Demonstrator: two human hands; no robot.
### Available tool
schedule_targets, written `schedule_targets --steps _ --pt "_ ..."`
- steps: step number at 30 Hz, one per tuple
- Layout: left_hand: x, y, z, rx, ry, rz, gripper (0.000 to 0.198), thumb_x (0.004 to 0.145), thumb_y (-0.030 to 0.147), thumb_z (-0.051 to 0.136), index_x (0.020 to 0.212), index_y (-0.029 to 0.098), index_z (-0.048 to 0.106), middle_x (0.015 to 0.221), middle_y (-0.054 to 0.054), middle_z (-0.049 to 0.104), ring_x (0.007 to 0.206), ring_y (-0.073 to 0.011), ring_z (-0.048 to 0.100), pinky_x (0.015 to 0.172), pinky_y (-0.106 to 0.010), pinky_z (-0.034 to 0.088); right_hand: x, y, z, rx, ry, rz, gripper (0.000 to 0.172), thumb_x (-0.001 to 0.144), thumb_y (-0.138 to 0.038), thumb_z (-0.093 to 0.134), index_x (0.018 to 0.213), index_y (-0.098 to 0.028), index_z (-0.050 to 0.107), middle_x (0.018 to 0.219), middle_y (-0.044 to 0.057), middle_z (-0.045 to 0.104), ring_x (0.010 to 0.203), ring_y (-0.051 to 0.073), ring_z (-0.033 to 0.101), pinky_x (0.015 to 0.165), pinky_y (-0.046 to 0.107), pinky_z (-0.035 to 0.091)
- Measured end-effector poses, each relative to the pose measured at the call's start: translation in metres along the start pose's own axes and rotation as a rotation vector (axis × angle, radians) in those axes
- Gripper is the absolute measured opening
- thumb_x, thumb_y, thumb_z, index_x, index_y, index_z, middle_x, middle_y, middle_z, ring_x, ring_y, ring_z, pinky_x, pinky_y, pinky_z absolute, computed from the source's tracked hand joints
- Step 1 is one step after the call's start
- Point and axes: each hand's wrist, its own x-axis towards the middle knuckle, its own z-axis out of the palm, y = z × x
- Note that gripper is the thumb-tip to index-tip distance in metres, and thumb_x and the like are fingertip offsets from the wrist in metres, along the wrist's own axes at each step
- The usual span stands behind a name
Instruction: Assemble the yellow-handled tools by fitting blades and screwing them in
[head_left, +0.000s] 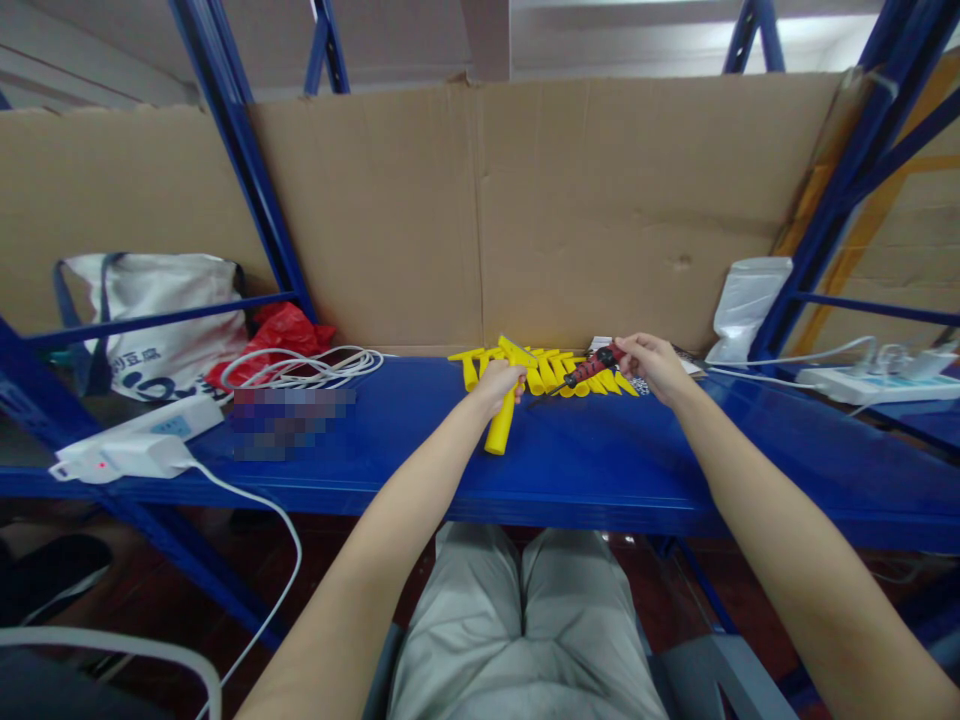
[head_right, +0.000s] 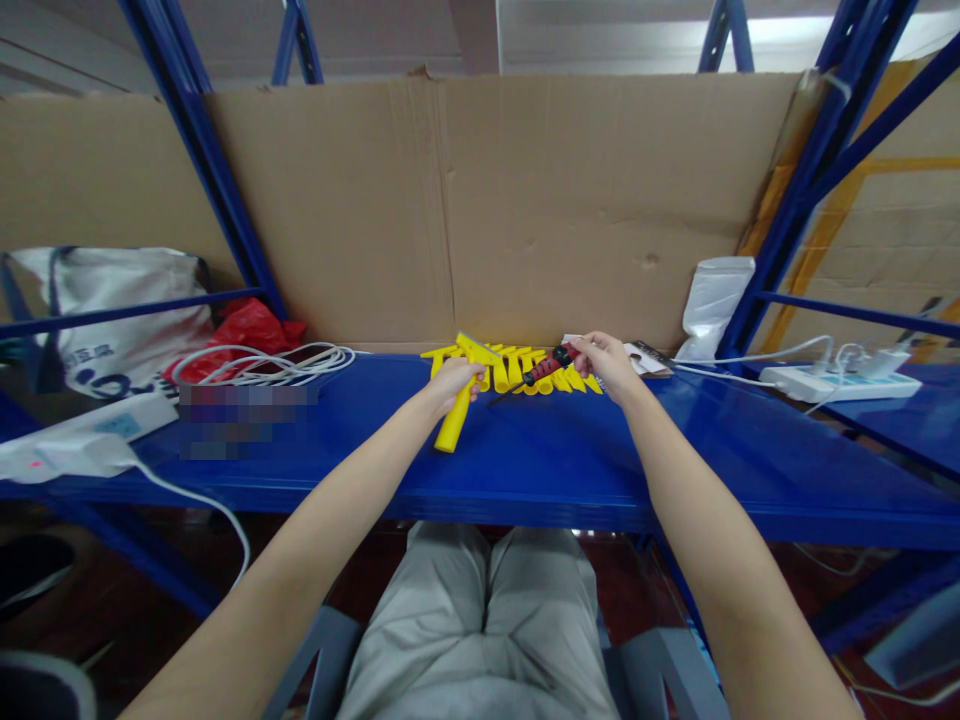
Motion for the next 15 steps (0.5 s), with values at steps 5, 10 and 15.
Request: schedule_targets --steps 5,10,15 --pt "0.001 -0.002 -0.001 0.002 -0.005 0.005 0.023 0.075 0.0 0.046 0.061 0.018 0.043 0.048 0.007 0.042 0.033 -0.0051 0.035 0.037 -0.02 0.028 -0.005 -0.003 0.001 -0.051 -0.212 0.172 0.035 0.066 -0.043 0.077 0.071 -0.019 0.052 0.052 -0.001 0.058 0.043 0.008 0.05 0.044 0.021 0.039" --pt "0.002 -0.003 -0.001 0.007 -0.005 0.008 0.022 0.074 0.002 0.048 0.061 0.018 0.042 0.048 0.006 0.042 0.034 -0.0049 0.035 0.038 -0.019 0.029 -0.01 -0.002 0.008 -0.239 -0.4 0.238 0.039 0.062 -0.044 0.08 0.077 -0.019 0.054 0.055 -0.001 0.06 0.043 0.008 0.048 0.041 0.021 0.034" --pt "0.0 -0.002 -0.001 0.023 -0.004 0.009 0.023 0.075 0.003 0.048 0.059 0.018 0.041 0.047 0.006 0.041 0.034 -0.0053 0.036 0.038 -0.019 0.029 -0.014 -0.001 0.014 -0.295 -0.443 0.224 0.043 0.062 -0.047 0.078 0.081 -0.019 0.052 0.056 -0.004 0.059 0.044 0.007 0.046 0.043 0.021 0.034"
